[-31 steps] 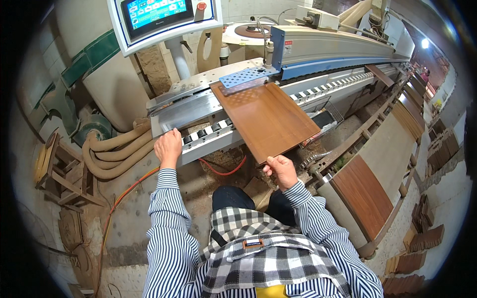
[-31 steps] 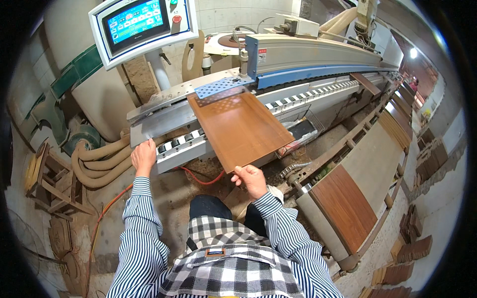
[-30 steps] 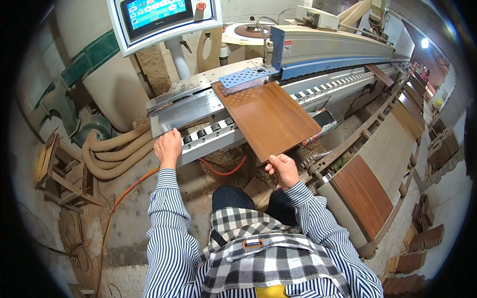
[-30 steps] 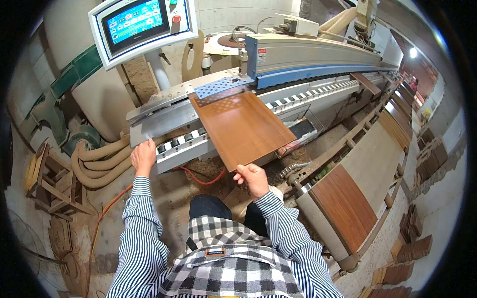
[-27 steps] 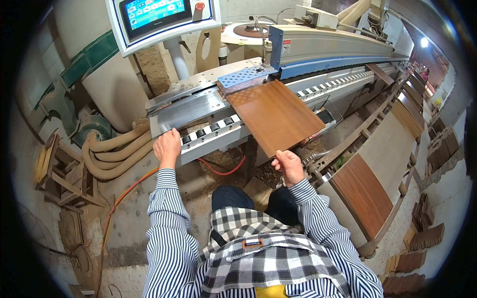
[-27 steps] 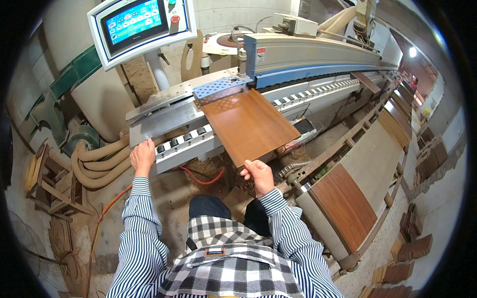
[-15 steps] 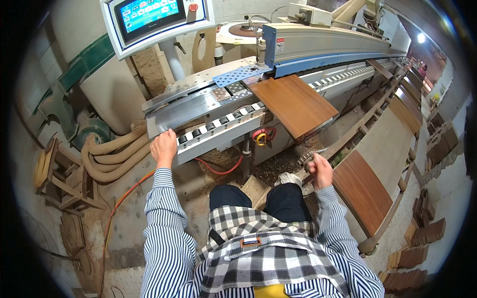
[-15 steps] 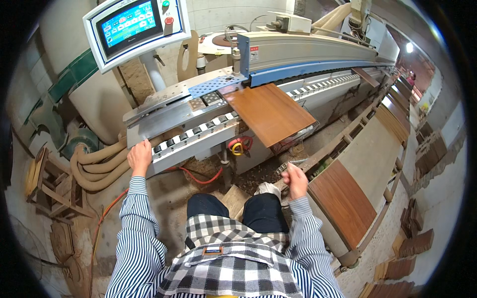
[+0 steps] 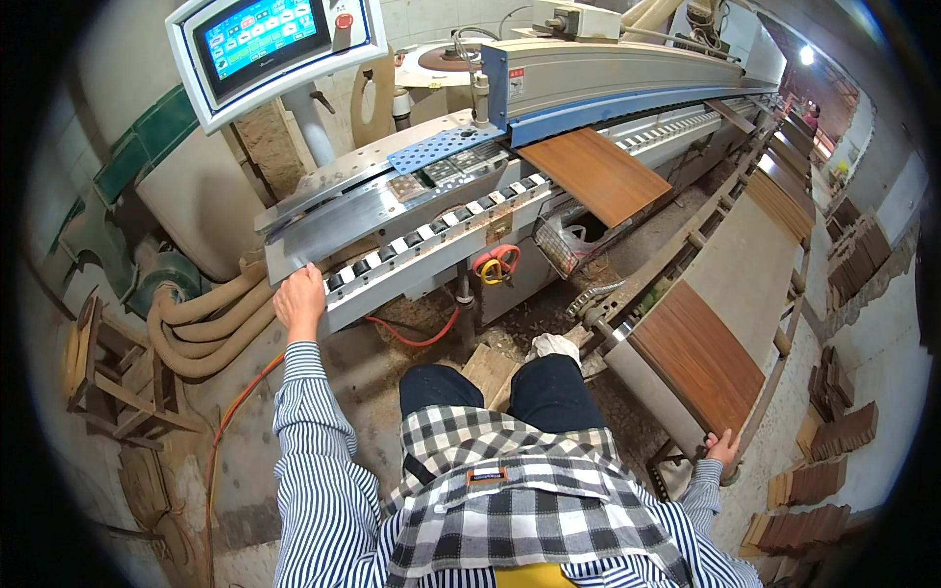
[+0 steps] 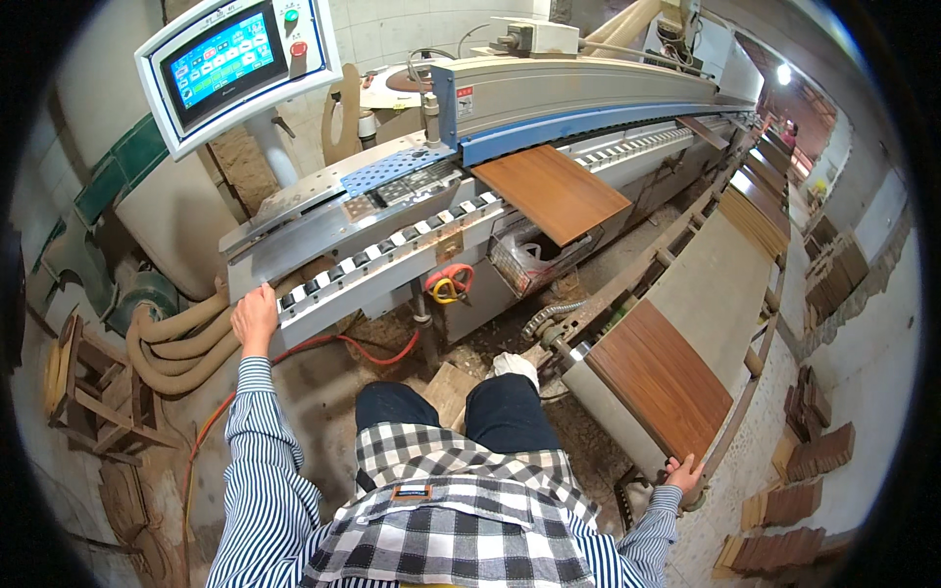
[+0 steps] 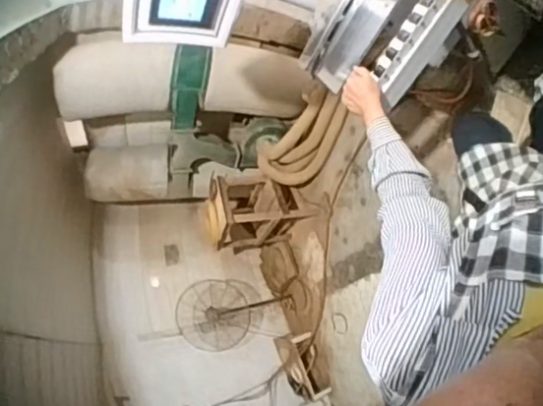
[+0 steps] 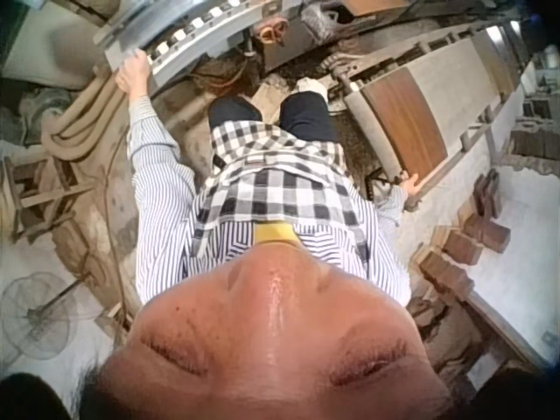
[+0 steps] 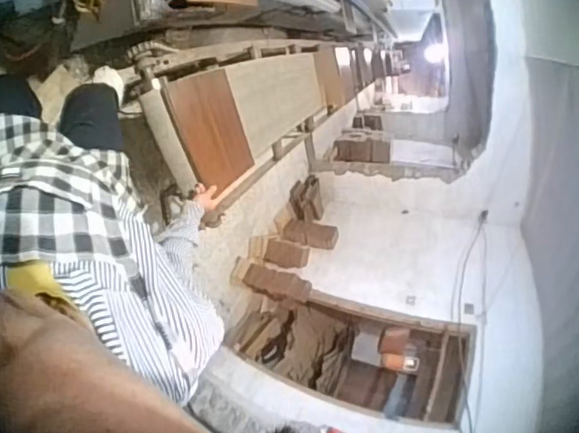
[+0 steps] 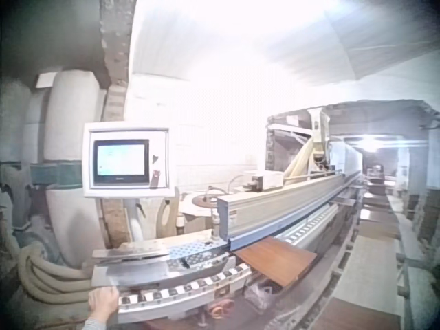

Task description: The person sits on the floor and operates a woodworking machine, feeding rectangular wooden panels into the conveyor system one by one. The person retrieves panels from a stack, places them onto the machine's intake, and then collects the processed panels as they exit.

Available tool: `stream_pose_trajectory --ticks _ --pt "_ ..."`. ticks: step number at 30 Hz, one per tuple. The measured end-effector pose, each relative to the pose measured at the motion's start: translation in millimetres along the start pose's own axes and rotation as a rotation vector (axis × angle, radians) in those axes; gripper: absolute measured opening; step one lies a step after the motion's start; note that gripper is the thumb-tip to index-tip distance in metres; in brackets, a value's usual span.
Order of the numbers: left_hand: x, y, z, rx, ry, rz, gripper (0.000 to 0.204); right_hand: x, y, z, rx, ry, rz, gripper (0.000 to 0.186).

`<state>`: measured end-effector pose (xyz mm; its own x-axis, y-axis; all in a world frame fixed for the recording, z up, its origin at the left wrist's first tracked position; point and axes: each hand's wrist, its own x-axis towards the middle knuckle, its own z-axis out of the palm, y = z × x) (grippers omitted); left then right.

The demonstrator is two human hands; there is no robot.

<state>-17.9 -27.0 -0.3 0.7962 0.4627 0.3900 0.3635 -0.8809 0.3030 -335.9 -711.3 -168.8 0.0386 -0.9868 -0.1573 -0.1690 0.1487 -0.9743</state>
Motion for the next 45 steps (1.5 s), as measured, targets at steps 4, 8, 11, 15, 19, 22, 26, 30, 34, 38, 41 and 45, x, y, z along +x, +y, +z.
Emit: stream_pose_trajectory --ticks 4,8,11,15,19,22,26,30,34,38,41,45 --pt "1 -4 3 0.014 -0.004 0.009 0.042 -8 2 3 -0.054 0.068 -0.012 0.045" --pt "2 -4 7 0.023 0.002 0.019 0.042 12 46 3 0.198 0.109 -0.093 0.039" --pt "0 -6 3 0.031 0.028 0.011 0.042 -21 41 2 0.191 -0.219 0.160 0.020" --pt "0 -2 3 0.018 0.011 0.005 0.042 -69 36 9 0.342 -0.482 0.448 0.008" --pt "1 -4 4 0.027 0.009 0.019 0.041 -95 32 23 0.407 -0.717 0.627 0.013" --pt "1 -3 2 0.021 0.011 0.012 0.041 -105 15 43 0.470 -0.652 0.639 0.025" --pt "1 -3 4 0.013 0.020 0.004 0.041 -100 4 41 0.539 -0.819 0.518 0.039" --pt "-1 -2 1 0.010 0.017 -0.003 0.040 -99 -23 26 0.533 -0.809 0.422 0.039" --pt "0 -3 1 0.009 0.015 0.008 0.040 -111 -38 21 0.524 -0.968 0.234 0.043" --pt "0 -5 1 0.009 0.010 -0.005 0.040 -133 -64 49 0.527 -1.087 0.193 0.043" --pt "1 -5 2 0.013 0.008 0.006 0.041 -155 -72 89 0.513 -1.177 0.278 0.039" --pt "0 -4 2 0.002 0.013 0.004 0.041 -210 -102 146 0.351 -1.348 0.341 0.022"
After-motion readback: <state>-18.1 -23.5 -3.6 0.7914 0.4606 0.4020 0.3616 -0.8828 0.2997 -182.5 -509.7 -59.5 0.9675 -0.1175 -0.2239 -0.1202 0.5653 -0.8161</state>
